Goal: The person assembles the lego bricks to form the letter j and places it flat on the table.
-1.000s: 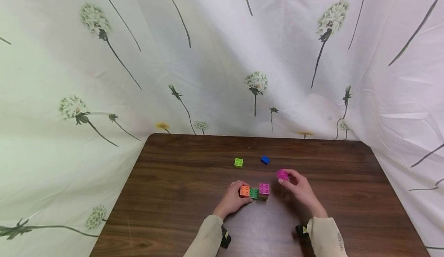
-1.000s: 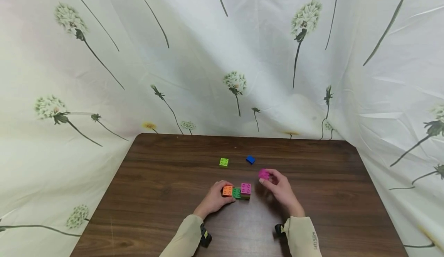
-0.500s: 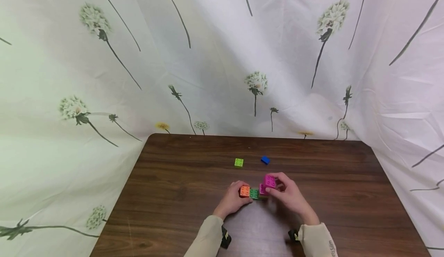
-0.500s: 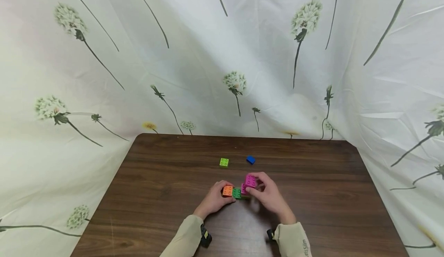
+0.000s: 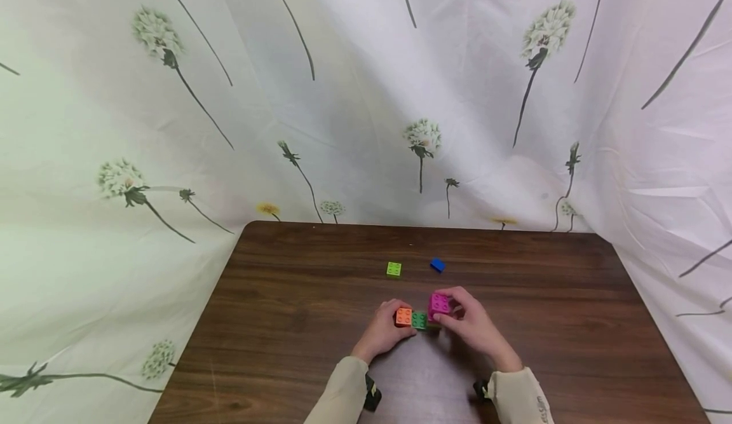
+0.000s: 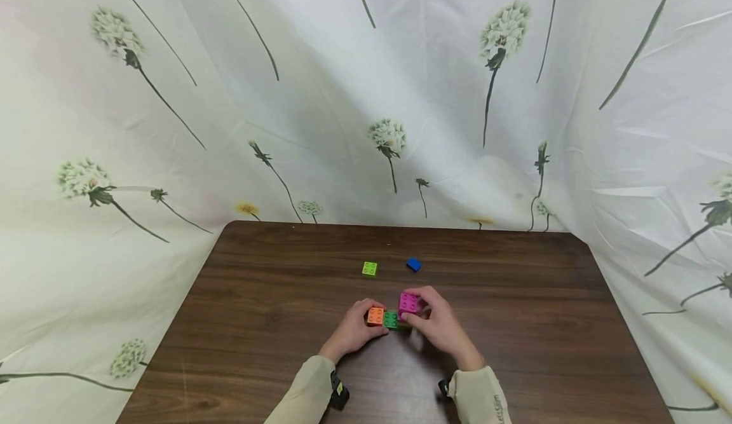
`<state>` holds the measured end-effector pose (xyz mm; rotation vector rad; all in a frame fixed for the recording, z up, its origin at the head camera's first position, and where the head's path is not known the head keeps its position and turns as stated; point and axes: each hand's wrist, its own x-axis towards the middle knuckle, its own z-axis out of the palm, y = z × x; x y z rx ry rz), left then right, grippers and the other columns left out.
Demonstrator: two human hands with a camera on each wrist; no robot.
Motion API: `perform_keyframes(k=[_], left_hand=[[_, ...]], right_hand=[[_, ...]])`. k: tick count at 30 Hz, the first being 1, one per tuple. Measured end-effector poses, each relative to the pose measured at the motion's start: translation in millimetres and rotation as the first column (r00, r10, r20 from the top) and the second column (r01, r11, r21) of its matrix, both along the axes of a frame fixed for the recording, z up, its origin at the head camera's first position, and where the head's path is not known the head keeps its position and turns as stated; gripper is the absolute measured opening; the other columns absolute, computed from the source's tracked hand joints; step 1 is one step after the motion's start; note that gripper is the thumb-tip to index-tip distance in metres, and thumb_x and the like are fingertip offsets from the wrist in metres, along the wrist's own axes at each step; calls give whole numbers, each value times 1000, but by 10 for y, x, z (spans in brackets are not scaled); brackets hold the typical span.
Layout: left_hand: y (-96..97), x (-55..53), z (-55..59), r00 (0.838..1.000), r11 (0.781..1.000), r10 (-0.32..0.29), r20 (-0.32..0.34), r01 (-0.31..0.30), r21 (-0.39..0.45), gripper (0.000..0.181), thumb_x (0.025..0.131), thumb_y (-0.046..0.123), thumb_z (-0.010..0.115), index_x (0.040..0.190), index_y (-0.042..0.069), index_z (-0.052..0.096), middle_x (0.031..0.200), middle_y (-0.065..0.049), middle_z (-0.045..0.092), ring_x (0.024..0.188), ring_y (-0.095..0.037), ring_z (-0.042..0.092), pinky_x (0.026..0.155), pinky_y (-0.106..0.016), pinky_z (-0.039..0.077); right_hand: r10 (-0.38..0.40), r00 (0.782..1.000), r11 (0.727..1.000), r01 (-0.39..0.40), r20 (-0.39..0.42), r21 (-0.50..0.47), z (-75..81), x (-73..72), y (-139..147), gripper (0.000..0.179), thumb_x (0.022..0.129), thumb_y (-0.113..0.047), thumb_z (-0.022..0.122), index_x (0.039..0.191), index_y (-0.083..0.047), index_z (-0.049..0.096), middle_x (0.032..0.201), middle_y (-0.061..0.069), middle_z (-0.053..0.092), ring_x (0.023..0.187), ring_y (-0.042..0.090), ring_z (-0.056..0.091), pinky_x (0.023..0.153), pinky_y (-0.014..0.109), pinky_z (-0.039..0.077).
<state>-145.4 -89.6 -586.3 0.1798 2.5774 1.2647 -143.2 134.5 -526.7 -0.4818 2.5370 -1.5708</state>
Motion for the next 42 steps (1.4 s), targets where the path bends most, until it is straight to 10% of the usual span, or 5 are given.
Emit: perform_keyframes(k=[42], left_hand=[[-9,12,15,1000,1000,-3,-8,3,-19,36,79,29,80,108,23,61,107,5,60,100,-15,50,85,-38,44]], right_hand=[[83,994,995,-78,-75,67,-78,-21,34,33,83,-16,75,113,-21,63,103,-6,61,89,11,60,75,26,54]])
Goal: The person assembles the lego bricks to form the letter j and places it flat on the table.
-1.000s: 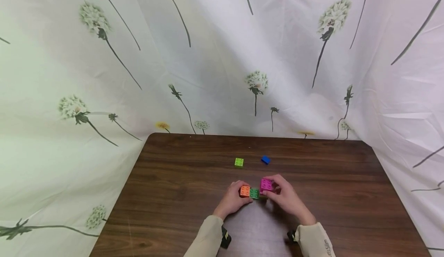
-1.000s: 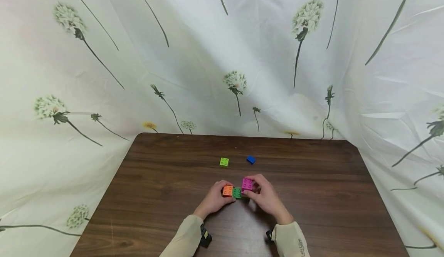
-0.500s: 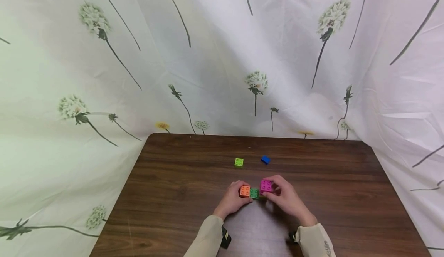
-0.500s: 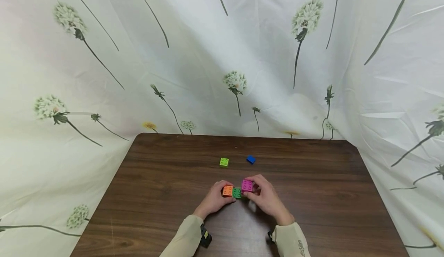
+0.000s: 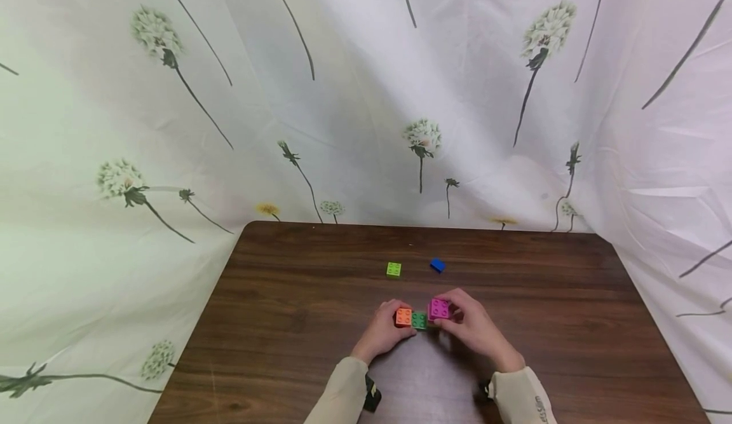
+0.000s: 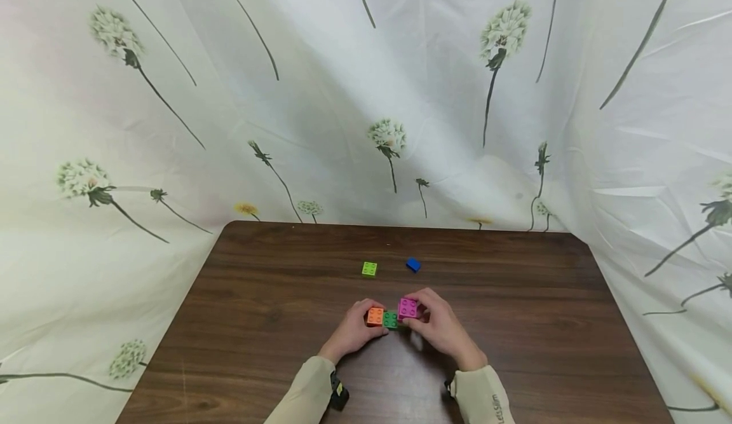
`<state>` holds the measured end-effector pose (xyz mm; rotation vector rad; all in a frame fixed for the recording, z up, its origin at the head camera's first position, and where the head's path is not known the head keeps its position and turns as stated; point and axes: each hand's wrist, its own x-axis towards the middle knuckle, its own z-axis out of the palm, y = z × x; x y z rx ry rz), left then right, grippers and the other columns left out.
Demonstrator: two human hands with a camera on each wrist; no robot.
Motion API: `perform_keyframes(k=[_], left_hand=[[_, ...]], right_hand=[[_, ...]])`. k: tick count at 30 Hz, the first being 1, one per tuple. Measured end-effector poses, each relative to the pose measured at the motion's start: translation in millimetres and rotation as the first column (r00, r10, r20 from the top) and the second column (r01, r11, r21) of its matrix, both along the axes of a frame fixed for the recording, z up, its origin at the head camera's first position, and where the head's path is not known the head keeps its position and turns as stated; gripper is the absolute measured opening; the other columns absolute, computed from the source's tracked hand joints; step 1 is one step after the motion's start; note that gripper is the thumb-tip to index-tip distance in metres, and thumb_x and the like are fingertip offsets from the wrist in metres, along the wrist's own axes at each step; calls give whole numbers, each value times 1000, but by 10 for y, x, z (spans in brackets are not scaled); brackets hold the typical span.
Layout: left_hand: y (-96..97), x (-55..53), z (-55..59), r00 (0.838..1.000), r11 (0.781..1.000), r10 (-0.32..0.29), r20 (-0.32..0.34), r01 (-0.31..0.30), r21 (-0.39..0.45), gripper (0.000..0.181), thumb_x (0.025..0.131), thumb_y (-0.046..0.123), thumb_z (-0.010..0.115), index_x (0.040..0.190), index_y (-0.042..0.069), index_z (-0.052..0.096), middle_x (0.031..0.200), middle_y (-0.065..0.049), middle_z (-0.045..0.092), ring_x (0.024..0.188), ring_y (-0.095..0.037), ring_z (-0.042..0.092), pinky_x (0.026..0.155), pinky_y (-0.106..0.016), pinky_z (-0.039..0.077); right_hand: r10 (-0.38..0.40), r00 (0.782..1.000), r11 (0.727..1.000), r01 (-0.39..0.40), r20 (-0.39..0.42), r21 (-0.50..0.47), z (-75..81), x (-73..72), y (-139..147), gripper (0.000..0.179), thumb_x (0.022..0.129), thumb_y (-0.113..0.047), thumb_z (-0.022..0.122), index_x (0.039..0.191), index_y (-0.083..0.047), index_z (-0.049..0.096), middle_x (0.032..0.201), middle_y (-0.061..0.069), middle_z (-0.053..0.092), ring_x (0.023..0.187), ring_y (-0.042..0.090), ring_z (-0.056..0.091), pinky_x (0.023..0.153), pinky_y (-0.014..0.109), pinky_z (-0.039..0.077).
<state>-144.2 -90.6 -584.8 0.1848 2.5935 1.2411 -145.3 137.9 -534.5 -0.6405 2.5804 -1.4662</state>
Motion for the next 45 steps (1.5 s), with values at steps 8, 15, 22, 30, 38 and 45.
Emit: perform_keyframes(k=[8,15,22,30,38,45], left_hand=[[7,-2,6,1000,1000,0,1,0,0,36,79,29,80,109,23,61,108,6,60,101,-14,50,86,-39,44],[4,-5,8,1000,1000,-6,-4,6,11,36,79,28,80,109,22,61,109,5,60,102,-15,50,87,-39,44],[10,-8,3,1000,1000,-4,0,4,14,36,79,27,80,109,22,61,109,5,60,102,-15,50,87,-40,44],[8,0,-1,1000,1000,-4,0,4,6,36,79,28,80,109,23,61,108,5,59,101,-14,50,86,-39,44],[9,-4,-4,1000,1000,-5,-8,5,7,36,79,28,79,109,22,61,108,5,60,101,-14,50,86,-38,44],[2,-8,-26,1000,1000,-12,-29,12,2,36,78,27,80,109,21,61,107,4,60,100,-14,51,84,-36,44]], right_hand=[[32,999,999,-31,-19,38,37,-23,7,31,85,-22,74,114,-20,64,104,-8,61,89,6,58,76,30,54],[41,999,998,-41,-3,54,49,-41,11,30,85,-22,74,113,-21,64,102,-8,60,89,7,58,76,30,54],[35,999,998,-35,0,56,37,-60,14,28,86,-27,73,112,-20,65,100,-5,61,88,9,58,75,25,52],[34,999,999,-35,17,39,41,-39,26,29,84,-22,75,111,-21,64,100,-7,61,89,11,60,76,27,53],[45,999,998,-45,3,49,48,-42,25,28,84,-20,75,110,-21,65,101,-7,61,90,9,60,77,28,54],[68,997,992,-62,-45,113,92,-52,15,27,86,-22,73,111,-17,65,101,-6,60,88,5,58,76,25,53]])
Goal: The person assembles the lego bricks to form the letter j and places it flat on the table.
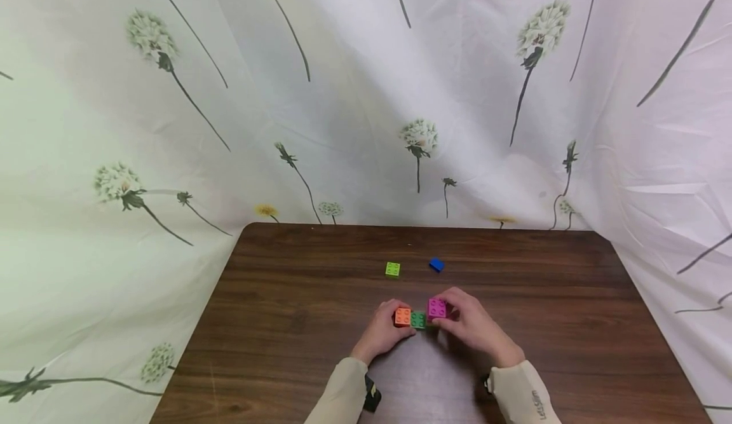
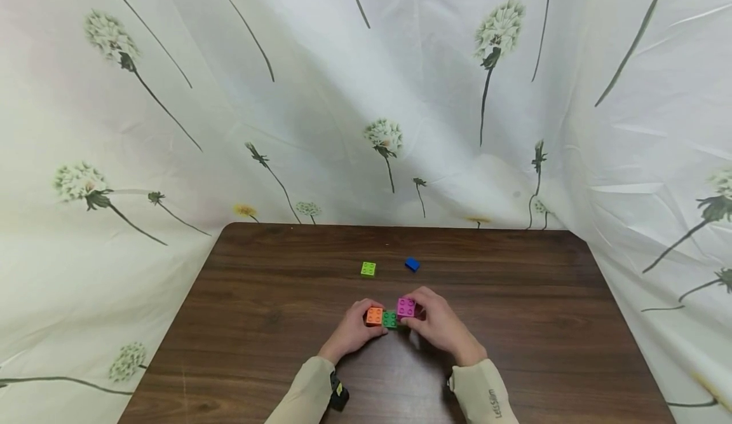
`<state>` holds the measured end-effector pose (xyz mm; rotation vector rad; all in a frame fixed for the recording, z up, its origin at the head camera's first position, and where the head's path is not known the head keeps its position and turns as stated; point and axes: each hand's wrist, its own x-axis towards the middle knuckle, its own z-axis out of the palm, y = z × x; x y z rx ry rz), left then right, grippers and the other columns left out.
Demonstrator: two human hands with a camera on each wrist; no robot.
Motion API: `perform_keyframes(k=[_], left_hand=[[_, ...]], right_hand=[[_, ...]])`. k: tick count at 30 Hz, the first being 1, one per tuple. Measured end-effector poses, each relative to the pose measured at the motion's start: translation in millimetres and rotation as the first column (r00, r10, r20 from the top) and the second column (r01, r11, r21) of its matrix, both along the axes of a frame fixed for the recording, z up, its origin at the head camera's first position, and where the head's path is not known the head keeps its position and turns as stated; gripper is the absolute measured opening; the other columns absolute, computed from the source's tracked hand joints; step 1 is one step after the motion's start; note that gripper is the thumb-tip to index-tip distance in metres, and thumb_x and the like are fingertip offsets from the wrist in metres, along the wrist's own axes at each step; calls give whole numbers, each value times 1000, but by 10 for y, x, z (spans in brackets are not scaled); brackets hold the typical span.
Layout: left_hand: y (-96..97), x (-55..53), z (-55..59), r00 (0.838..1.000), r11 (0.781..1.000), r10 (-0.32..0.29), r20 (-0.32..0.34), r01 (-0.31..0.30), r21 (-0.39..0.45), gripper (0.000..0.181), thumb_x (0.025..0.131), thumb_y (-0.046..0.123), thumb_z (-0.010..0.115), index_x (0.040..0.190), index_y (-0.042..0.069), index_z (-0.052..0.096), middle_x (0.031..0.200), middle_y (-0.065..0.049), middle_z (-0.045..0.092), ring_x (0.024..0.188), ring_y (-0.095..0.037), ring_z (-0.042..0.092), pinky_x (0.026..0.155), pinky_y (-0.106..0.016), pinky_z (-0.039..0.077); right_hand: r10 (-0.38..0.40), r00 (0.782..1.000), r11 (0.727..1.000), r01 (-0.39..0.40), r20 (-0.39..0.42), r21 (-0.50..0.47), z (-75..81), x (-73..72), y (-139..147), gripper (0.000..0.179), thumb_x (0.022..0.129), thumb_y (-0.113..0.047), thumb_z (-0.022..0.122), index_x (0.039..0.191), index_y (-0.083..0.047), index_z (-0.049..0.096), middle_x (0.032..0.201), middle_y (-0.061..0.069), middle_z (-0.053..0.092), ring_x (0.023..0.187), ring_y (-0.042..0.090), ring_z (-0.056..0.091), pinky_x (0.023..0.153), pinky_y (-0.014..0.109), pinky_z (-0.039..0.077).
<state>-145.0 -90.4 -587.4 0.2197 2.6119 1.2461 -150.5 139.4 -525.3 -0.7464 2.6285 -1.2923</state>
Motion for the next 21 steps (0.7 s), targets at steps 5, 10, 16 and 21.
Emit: perform_keyframes(k=[5,10,16,21], left_hand=[[6,-3,-4,1000,1000,-1,7,1,8,36,79,27,80,109,21,61,107,5,60,100,-13,51,84,-36,44],[3,-10,2,1000,1000,-1,11,0,7,36,79,27,80,110,22,61,107,5,60,100,-13,50,84,-36,44],[2,-6,8,1000,1000,4,10,-4,4,37,79,28,80,111,22,61,108,5,60,101,-14,50,86,-38,43],[0,-5,14,1000,1000,3,10,-3,3,37,79,27,80,110,21,61,108,5,60,100,-14,50,85,-38,44]], right_hand=[[-8,1000,1000,8,10,27,14,-7,-4,28,85,-22,74,111,-16,65,100,-8,59,87,4,56,76,24,52],[-10,1000,997,10,-6,76,40,-4,-24,29,85,-22,74,111,-14,65,100,-8,58,86,4,56,75,23,51],[11,999,985,-4,-43,171,107,8,-56,31,87,-24,72,114,-10,64,103,-5,55,87,7,56,74,25,51],[14,999,983,-5,-46,184,130,1,-67,34,86,-24,73,116,-10,64,104,-5,54,87,9,55,73,25,50]])
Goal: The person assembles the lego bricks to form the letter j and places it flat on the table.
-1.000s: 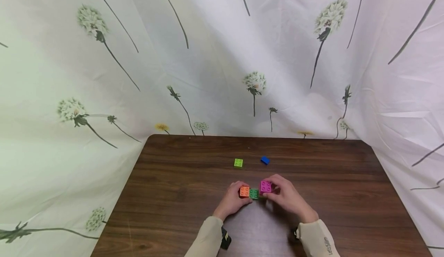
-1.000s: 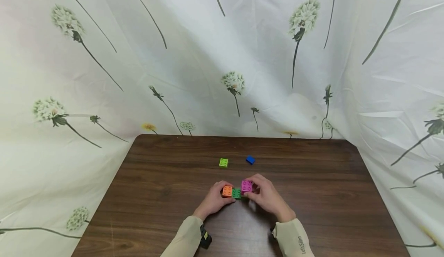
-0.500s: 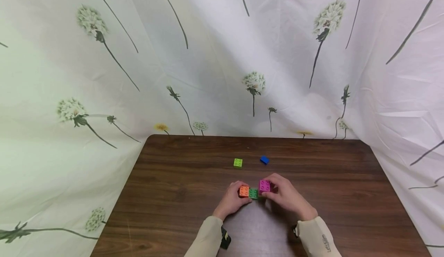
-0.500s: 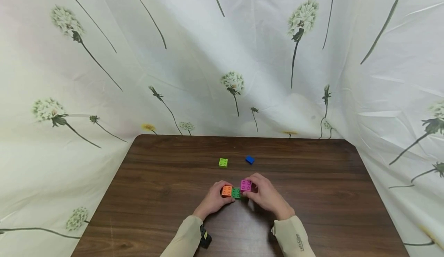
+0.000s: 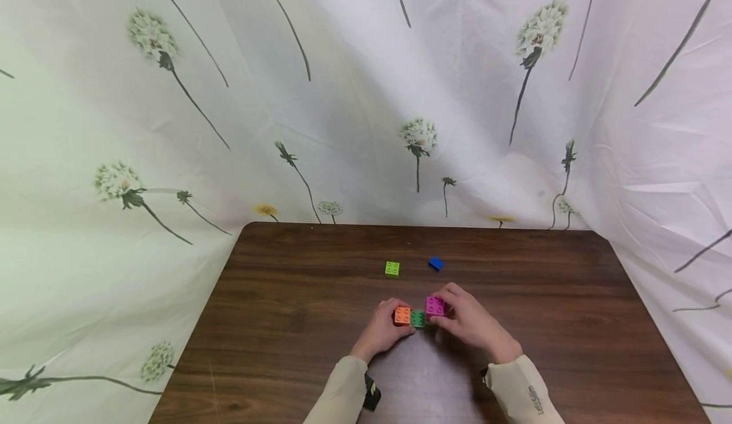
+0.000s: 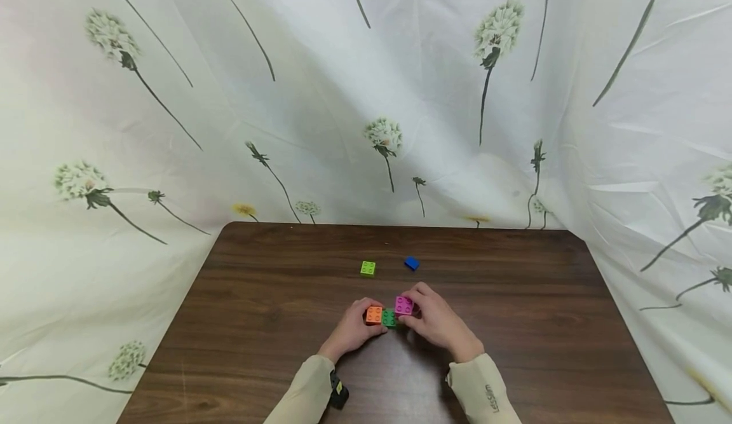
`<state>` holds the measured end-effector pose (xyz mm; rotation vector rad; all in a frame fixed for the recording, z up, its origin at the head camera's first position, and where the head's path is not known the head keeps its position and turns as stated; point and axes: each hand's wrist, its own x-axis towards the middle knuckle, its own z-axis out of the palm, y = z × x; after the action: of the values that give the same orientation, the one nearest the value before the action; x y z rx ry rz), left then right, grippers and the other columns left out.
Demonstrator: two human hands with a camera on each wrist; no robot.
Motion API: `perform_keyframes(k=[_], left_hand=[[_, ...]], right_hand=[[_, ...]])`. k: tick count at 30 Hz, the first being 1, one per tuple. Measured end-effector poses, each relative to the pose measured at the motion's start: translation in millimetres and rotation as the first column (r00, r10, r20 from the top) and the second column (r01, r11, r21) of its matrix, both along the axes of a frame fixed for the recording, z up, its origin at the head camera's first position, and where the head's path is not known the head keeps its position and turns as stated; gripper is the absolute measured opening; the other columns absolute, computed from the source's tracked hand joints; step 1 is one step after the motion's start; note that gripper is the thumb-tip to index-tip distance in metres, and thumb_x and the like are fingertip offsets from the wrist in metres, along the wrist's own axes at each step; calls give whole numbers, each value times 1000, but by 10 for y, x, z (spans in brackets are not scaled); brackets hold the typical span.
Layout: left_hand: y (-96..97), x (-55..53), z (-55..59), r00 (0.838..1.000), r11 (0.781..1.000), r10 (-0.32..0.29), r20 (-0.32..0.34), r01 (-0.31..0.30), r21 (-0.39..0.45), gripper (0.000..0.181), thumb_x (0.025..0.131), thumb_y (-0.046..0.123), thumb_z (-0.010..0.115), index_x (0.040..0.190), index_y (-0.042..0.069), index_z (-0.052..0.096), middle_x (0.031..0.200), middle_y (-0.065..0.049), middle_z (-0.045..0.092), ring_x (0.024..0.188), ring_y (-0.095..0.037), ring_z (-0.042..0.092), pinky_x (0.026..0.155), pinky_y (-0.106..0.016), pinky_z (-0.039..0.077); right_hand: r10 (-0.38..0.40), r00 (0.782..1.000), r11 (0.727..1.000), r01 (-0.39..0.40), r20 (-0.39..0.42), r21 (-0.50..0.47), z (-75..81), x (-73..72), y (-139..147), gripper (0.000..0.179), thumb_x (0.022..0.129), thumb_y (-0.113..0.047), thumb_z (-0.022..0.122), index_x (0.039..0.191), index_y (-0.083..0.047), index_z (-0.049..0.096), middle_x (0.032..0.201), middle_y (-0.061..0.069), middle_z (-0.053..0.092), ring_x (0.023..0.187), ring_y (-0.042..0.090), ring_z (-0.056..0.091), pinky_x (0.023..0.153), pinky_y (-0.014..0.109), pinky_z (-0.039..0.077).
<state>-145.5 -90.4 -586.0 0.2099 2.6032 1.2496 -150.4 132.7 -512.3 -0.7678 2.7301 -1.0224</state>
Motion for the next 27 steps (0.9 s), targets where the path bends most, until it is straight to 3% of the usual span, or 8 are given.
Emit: perform_keyframes(k=[7,15,27], left_hand=[[7,10,-4,1000,1000,1,4,-1,4,36,79,27,80,110,22,61,108,5,59,100,-14,50,85,-37,44],[15,2,-4,1000,1000,-3,-2,3,16,36,79,26,80,109,20,61,106,4,60,99,-14,50,84,-38,44],[23,8,24,1000,1000,0,-7,0,2,37,78,25,81,109,18,62,106,3,61,100,-16,51,85,-38,43]], right_hand=[[-14,1000,999,13,-13,-33,-39,14,33,34,85,-21,75,115,-11,65,102,-7,55,86,8,54,72,22,49],[-27,999,990,31,34,-134,-113,9,69,32,86,-22,74,115,-13,66,105,-7,57,90,6,56,77,25,52],[-36,999,982,40,23,-183,-145,40,90,30,86,-20,73,115,-14,66,107,-6,58,92,7,58,78,24,53]])
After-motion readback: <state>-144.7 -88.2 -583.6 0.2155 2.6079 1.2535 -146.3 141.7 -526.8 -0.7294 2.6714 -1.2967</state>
